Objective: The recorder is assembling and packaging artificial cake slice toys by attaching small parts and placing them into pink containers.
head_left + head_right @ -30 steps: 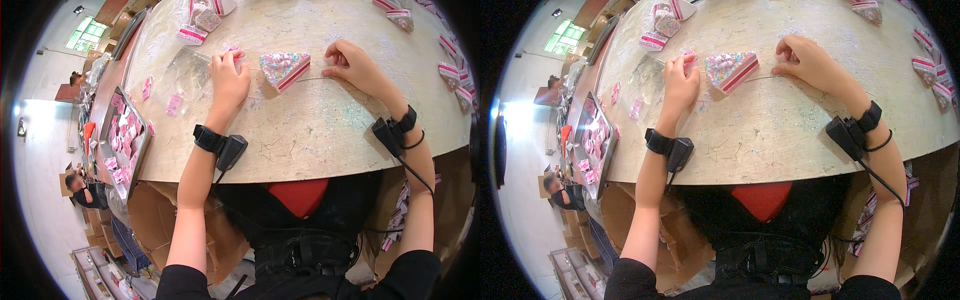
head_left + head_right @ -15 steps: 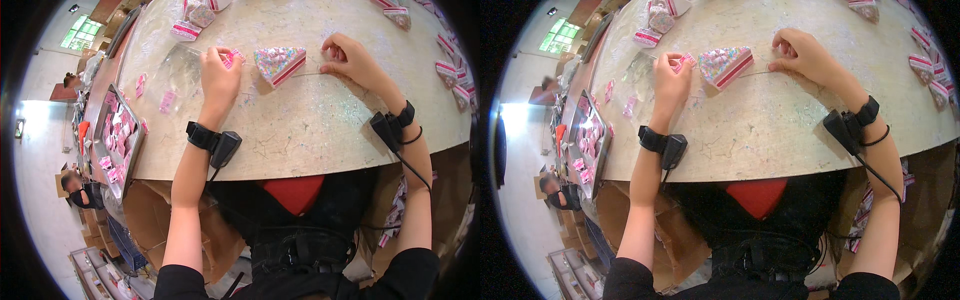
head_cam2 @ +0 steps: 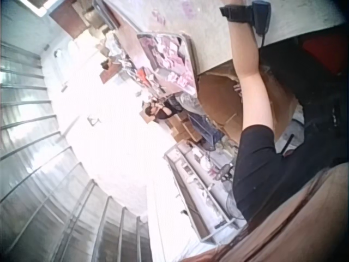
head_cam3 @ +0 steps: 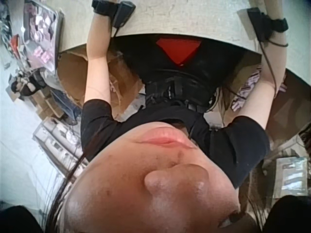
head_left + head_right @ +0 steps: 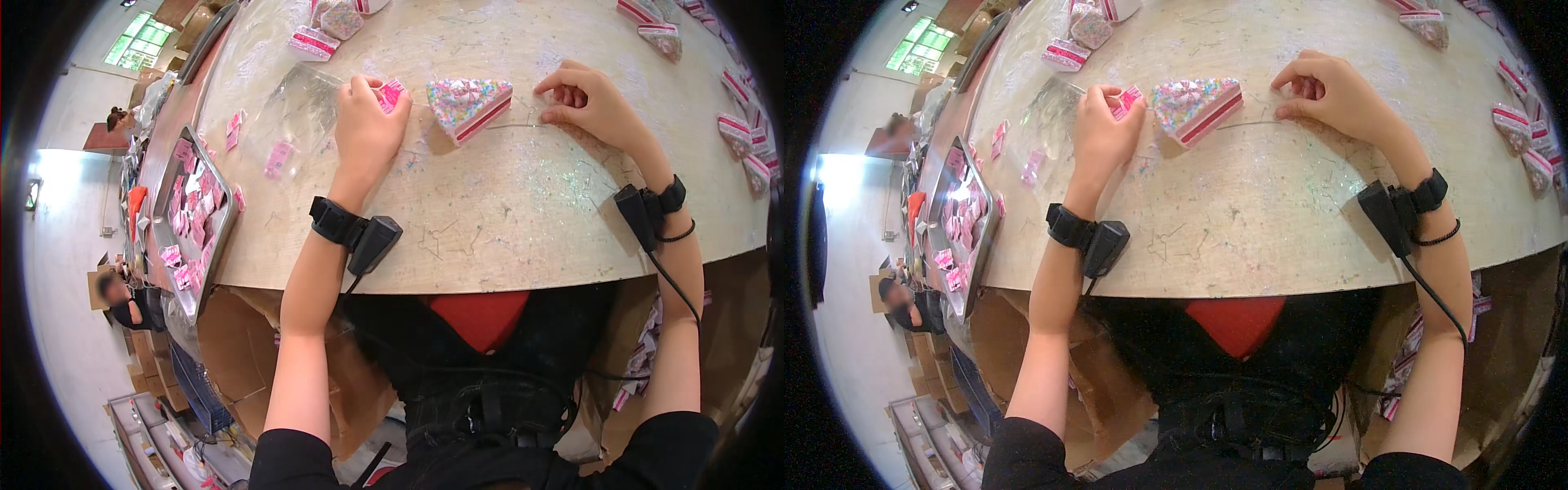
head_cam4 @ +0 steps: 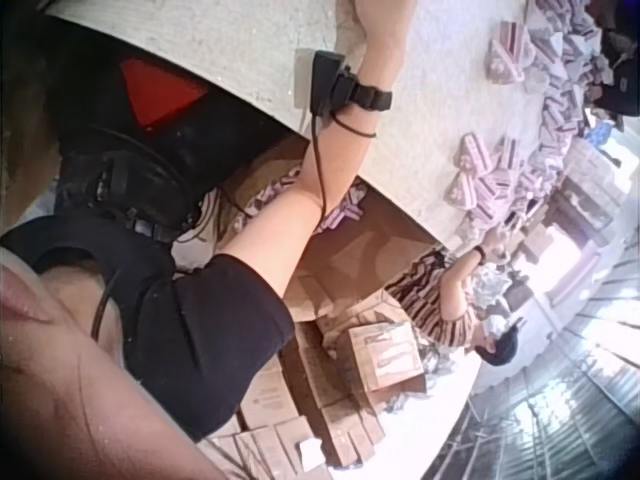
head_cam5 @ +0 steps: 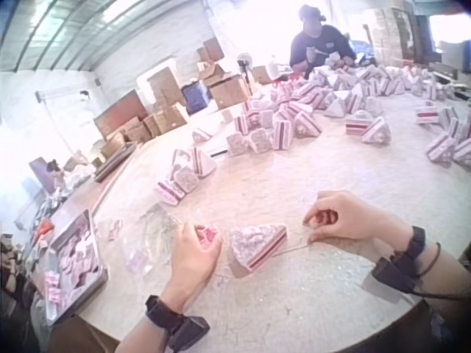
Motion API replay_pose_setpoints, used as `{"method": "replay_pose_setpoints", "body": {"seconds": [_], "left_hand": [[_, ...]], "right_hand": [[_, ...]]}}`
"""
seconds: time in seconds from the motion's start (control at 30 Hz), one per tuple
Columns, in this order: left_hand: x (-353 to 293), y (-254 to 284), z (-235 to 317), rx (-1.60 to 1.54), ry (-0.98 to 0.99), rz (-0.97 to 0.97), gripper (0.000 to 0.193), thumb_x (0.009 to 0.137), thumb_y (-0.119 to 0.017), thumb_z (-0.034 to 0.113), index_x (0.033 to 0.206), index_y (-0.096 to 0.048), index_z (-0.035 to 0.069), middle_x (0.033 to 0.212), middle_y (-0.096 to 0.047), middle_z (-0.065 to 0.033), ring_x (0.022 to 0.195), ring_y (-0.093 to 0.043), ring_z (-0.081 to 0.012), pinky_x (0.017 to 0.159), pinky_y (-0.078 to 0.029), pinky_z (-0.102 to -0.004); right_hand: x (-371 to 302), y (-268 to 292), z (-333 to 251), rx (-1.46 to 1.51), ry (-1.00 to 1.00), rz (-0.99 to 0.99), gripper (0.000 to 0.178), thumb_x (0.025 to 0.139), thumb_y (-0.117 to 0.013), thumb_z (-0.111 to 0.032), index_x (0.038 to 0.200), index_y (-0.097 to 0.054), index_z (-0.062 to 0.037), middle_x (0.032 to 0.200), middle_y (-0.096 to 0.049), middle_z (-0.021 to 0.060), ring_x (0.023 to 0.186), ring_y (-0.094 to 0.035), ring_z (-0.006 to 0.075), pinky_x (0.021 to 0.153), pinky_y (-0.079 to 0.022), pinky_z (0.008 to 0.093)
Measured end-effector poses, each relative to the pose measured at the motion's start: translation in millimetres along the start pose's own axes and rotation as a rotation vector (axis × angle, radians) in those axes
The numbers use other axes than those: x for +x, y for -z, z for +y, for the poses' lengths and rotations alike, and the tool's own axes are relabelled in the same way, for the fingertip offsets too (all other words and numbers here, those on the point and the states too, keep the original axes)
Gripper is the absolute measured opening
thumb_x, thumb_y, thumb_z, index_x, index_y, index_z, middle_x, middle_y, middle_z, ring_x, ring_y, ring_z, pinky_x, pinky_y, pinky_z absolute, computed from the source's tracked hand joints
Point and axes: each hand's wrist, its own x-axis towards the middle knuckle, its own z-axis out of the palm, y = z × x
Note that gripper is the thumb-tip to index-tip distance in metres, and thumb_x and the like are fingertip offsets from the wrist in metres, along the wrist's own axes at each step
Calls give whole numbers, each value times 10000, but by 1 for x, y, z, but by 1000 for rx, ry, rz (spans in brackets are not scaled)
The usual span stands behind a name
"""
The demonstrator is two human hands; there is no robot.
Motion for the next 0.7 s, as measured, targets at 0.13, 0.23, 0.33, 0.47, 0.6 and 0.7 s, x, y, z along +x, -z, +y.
{"method": "replay_pose_setpoints", "body": {"seconds": [0.13, 0.23, 0.33, 0.47, 0.6, 0.7], "left_hand": [[1, -4, -3, -79, 6, 0, 380, 823, -676, 264, 1073, -569, -1, 911, -645, -120, 838, -627, -245, 760, -501, -356], [2, -5, -6, -107, 43, -23, 352, 837, -659, 210, 1098, -556, -4, 911, -656, -122, 786, -629, -223, 727, -506, -339], [3, -5, -3, -198, 26, 20, 319, 851, -645, 165, 1105, -548, -2, 915, -646, -108, 792, -622, -196, 724, -507, -327], [3, -7, 5, -434, -23, 81, 292, 870, -635, 151, 1102, -539, 2, 941, -620, -94, 805, -620, -178, 712, -515, -298], [0, -6, 16, -822, -28, 73, 262, 902, -591, 87, 1110, -476, -23, 938, -573, -91, 756, -617, -142, 639, -518, -267], [-2, -3, 20, -996, -28, 38, 263, 918, -581, 88, 1126, -458, -19, 959, -544, -81, 736, -603, -111, 614, -519, -236]], "right_hand": [[0, -2, 2, 10, -7, 5, 290, 732, -808, -184, 958, -690, -45, 805, -554, 25, 707, -491, 119, 660, -440, 253], [0, -3, 0, 12, 3, 13, 292, 733, -806, -184, 959, -689, -43, 804, -557, 28, 710, -493, 126, 666, -444, 256], [1, -1, -2, -1, -16, 10, 288, 734, -806, -182, 945, -677, -35, 802, -559, 32, 717, -496, 128, 667, -445, 261], [1, -3, 1, 11, -38, 4, 272, 739, -804, -178, 903, -650, -25, 781, -557, 27, 710, -496, 121, 655, -442, 259], [2, -3, 3, 25, -39, -6, 303, 728, -820, -207, 879, -635, -21, 774, -561, 20, 685, -487, 117, 637, -440, 255], [1, -4, 0, 40, -62, 70, 360, 702, -840, -251, 881, -633, -17, 779, -567, 24, 671, -480, 117, 627, -440, 256]]}}
